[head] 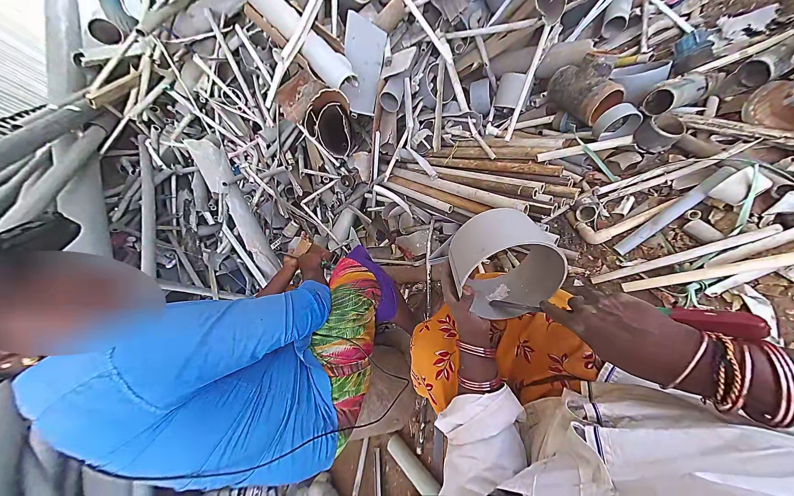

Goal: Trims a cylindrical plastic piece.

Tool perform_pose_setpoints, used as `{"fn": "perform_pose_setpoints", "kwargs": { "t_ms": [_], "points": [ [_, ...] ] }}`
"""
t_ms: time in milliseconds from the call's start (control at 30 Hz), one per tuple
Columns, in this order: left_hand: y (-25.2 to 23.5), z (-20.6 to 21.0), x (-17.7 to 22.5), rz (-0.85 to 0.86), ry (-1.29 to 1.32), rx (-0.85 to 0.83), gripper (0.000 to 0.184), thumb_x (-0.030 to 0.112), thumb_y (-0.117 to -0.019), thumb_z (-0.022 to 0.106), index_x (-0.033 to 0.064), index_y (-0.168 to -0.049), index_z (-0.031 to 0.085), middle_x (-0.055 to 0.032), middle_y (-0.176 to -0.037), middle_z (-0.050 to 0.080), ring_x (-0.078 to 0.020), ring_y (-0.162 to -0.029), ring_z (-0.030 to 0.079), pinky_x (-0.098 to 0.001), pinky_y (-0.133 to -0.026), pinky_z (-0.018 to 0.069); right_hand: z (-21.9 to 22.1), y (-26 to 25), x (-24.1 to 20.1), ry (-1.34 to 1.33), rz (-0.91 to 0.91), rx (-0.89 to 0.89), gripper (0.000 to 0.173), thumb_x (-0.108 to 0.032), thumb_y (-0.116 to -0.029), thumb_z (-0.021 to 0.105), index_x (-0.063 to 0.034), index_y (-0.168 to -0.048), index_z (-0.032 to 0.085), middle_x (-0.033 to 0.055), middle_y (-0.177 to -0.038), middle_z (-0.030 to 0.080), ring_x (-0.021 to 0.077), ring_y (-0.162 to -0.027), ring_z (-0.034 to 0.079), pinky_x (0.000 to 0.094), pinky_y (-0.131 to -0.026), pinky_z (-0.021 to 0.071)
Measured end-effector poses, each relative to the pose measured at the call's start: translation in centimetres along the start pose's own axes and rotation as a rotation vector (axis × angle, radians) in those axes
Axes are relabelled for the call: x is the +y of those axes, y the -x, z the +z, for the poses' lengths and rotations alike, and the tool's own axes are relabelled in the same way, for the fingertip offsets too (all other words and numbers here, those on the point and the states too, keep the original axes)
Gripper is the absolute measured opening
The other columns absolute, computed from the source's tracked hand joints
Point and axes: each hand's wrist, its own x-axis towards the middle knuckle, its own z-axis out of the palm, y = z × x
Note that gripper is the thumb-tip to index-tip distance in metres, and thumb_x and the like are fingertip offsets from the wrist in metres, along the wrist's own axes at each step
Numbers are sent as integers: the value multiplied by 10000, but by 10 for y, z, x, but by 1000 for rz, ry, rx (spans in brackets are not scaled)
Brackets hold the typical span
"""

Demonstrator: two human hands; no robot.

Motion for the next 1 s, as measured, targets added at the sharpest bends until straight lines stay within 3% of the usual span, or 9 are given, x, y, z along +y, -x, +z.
{"fn": "perform_pose_setpoints", "kwargs": {
  "t_ms": [133, 267, 367, 467, 533, 600, 867, 900, 1000],
  "points": [
    [-1, 4, -3, -35, -7, -30, 1275, 558, -598, 847, -40, -1528, 214, -115, -1364, 514, -69, -1106, 594, -267, -931, 534, 0, 2, 1, 3, 15, 18, 550, 100, -997, 455, -57, -1524, 447, 302, -1150, 645, 501, -1044, 653, 565, -793, 545],
    [-4, -3, -4, 26, 8, -62, 1279, 625, -599, 866, -46, -1504, 262, -101, -1328, 561, -70, -1108, 617, -269, -938, 543, 18, -2, 6, -37, 12, 138, 590, 101, -972, 508, -116, -1520, 487, 292, -1115, 666, 497, -986, 674, 569, -763, 553],
    [-5, -9, -5, 50, -17, -103, 1193, 592, -685, 823, -83, -1488, 254, -113, -1329, 555, -74, -1130, 607, -277, -958, 528, 27, -5, 7, -56, 21, 212, 584, 97, -966, 531, -141, -1500, 525, 281, -1078, 679, 489, -958, 684, 563, -738, 557],
    [2, 1, -5, -9, 39, -21, 1253, 607, -570, 885, -13, -1494, 309, -90, -1311, 578, -81, -1102, 621, -289, -937, 546, 27, -9, 4, -84, 27, 186, 597, 95, -983, 494, -124, -1538, 482, 293, -1128, 672, 503, -1005, 673, 576, -770, 550],
    [3, 2, 0, -5, 33, -15, 1200, 555, -652, 849, -36, -1512, 256, -111, -1345, 542, -69, -1120, 600, -266, -944, 528, 13, -4, 2, -82, 27, 60, 610, 75, -1017, 422, -126, -1592, 389, 303, -1266, 633, 525, -1105, 642, 606, -851, 530],
    [3, -3, 7, -18, 9, -24, 1097, 439, -744, 767, -59, -1526, 180, -132, -1359, 503, -60, -1123, 578, -250, -942, 510, 4, 7, 1, -50, 5, 17, 584, 70, -1030, 402, -102, -1588, 385, 313, -1268, 627, 533, -1112, 636, 612, -860, 526],
    [3, -1, -3, -5, 52, -21, 1358, 682, -524, 886, -10, -1510, 259, -87, -1313, 568, -85, -1098, 626, -284, -920, 559, 5, -6, 3, -61, -3, 62, 543, 75, -1022, 424, -50, -1550, 416, 316, -1200, 634, 513, -1030, 656, 589, -824, 529],
    [2, -4, -2, -4, 50, -16, 1356, 677, -530, 885, -13, -1510, 251, -89, -1308, 571, -86, -1095, 629, -287, -920, 561, 3, -2, 4, -53, -19, 53, 524, 62, -1035, 393, -40, -1549, 417, 328, -1230, 630, 526, -1048, 656, 603, -830, 533],
    [2, -12, -2, 18, -28, -74, 1188, 504, -692, 812, -65, -1524, 183, -120, -1350, 526, -66, -1132, 594, -276, -959, 520, -1, 8, 2, -14, -24, 4, 528, 70, -1041, 360, -39, -1555, 404, 325, -1269, 618, 529, -1067, 652, 605, -831, 539]
  ]
}}
